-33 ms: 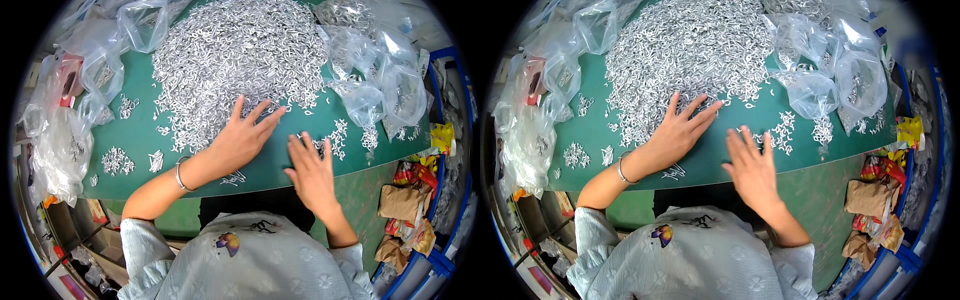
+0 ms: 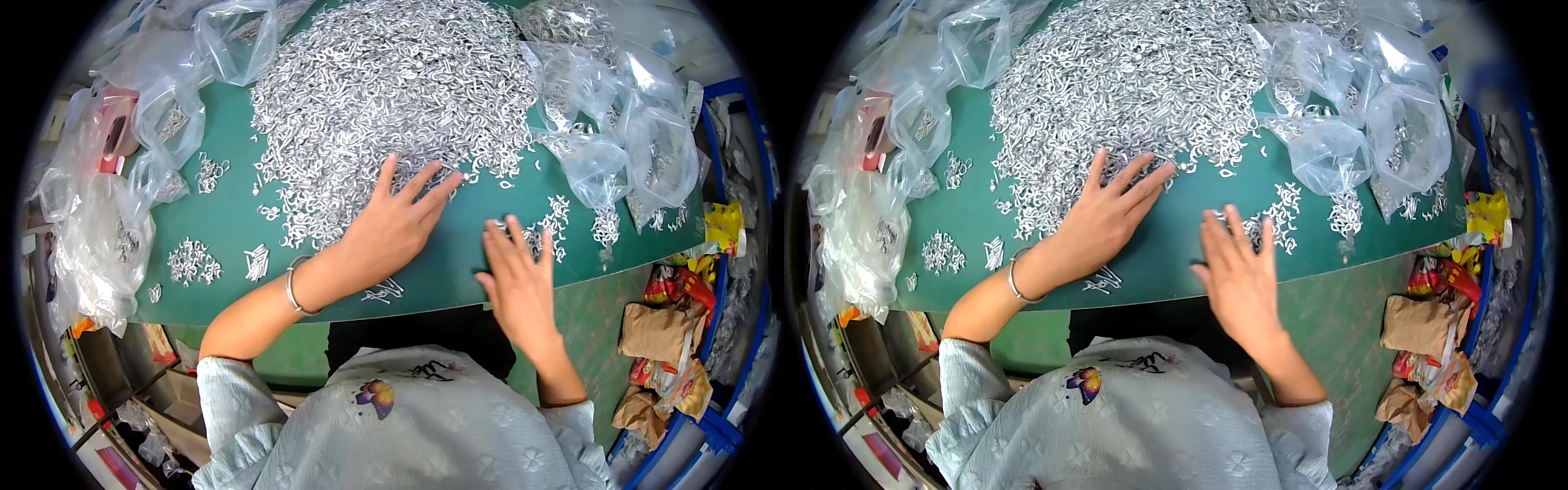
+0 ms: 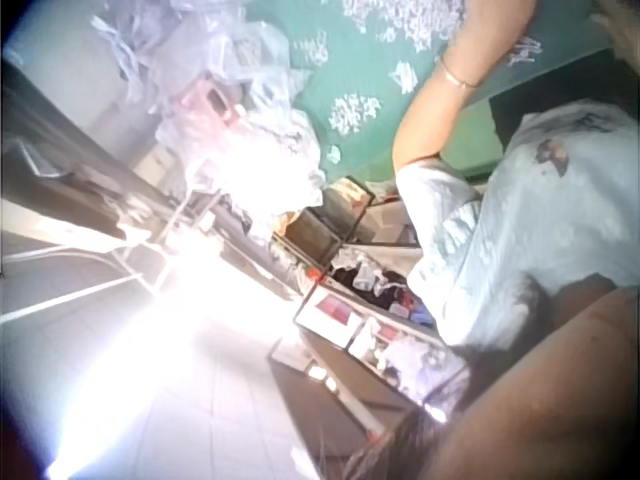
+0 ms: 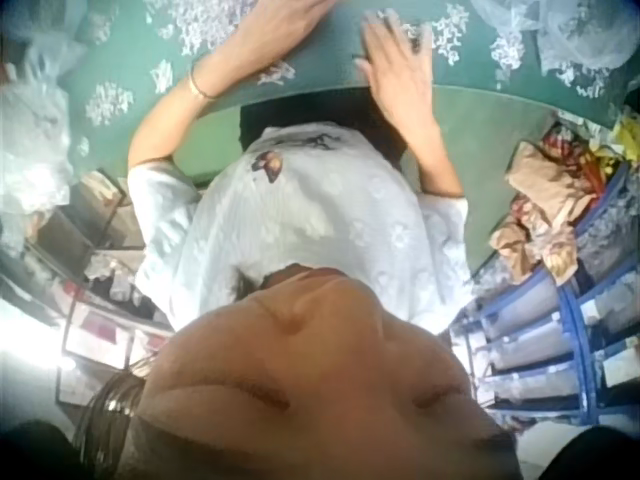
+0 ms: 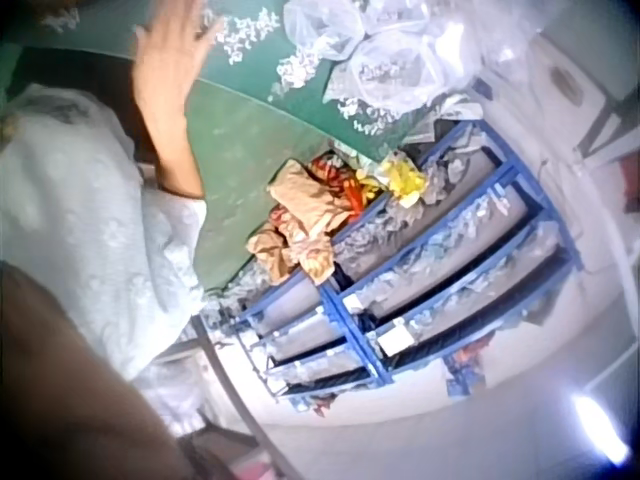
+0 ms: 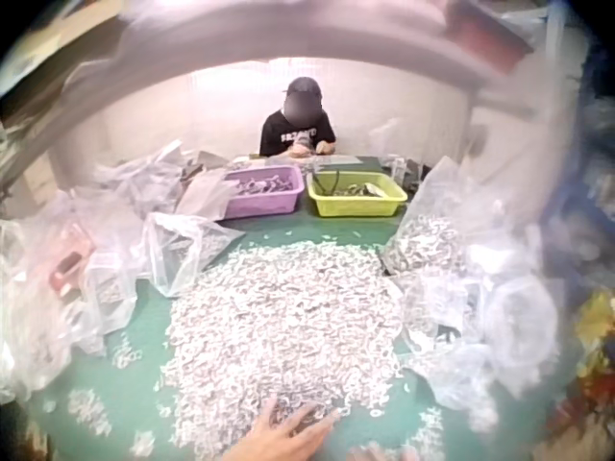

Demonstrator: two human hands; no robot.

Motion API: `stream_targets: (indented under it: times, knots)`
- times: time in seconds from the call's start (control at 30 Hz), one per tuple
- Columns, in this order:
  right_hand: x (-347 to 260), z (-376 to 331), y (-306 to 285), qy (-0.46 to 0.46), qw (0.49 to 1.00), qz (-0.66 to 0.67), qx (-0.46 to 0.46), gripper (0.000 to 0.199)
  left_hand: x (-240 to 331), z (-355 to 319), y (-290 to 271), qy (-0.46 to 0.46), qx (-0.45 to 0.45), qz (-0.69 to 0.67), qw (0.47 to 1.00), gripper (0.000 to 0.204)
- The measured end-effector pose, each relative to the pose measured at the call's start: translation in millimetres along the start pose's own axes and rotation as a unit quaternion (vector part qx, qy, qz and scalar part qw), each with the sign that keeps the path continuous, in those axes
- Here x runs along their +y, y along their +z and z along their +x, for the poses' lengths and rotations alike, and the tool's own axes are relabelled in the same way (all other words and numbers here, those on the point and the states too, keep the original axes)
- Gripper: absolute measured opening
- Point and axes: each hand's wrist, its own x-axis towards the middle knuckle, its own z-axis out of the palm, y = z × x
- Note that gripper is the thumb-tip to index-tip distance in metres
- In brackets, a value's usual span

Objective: The person sorts through a large pile of small silver-colored metal components on a green workbench, picking up individual pieces by hand and placing them into separate piles or nearby containers.

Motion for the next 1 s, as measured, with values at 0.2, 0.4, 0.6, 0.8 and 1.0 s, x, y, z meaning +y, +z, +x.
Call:
stream_targets:
  times: [0.2,0.4,0.6,0.8,1.0]
  knots:
    - [19.4,20.8,-1.3,0.023,0.981,0.145,0.126,0.037,-5.0,-19.9,-6.3,-0.017,0.012,-0.071,0.997,0.041]
    - [9.0,72.4,28.7,0.025,0.994,0.041,0.097,0.05,-0.9,-0.3,4.5,-0.008,0.004,0.005,1.0,0.048]
    - [-13.4,36.6,9.4,-0.087,0.987,0.127,-0.042,0.056,-6.7,-31.9,-0.1,-0.112,-0.013,0.054,0.992,0.049]
    - [-8.6,32.3,2.8,-0.059,0.985,0.156,0.036,0.047,-9.1,-33.8,-7.5,-0.122,0.045,-0.01,0.991,0.046]
    - [-4.9,33.0,5.2,-0.02,0.989,0.125,0.073,0.042,0.7,-32.6,-3.6,-0.012,0.022,-0.124,0.992,0.037]
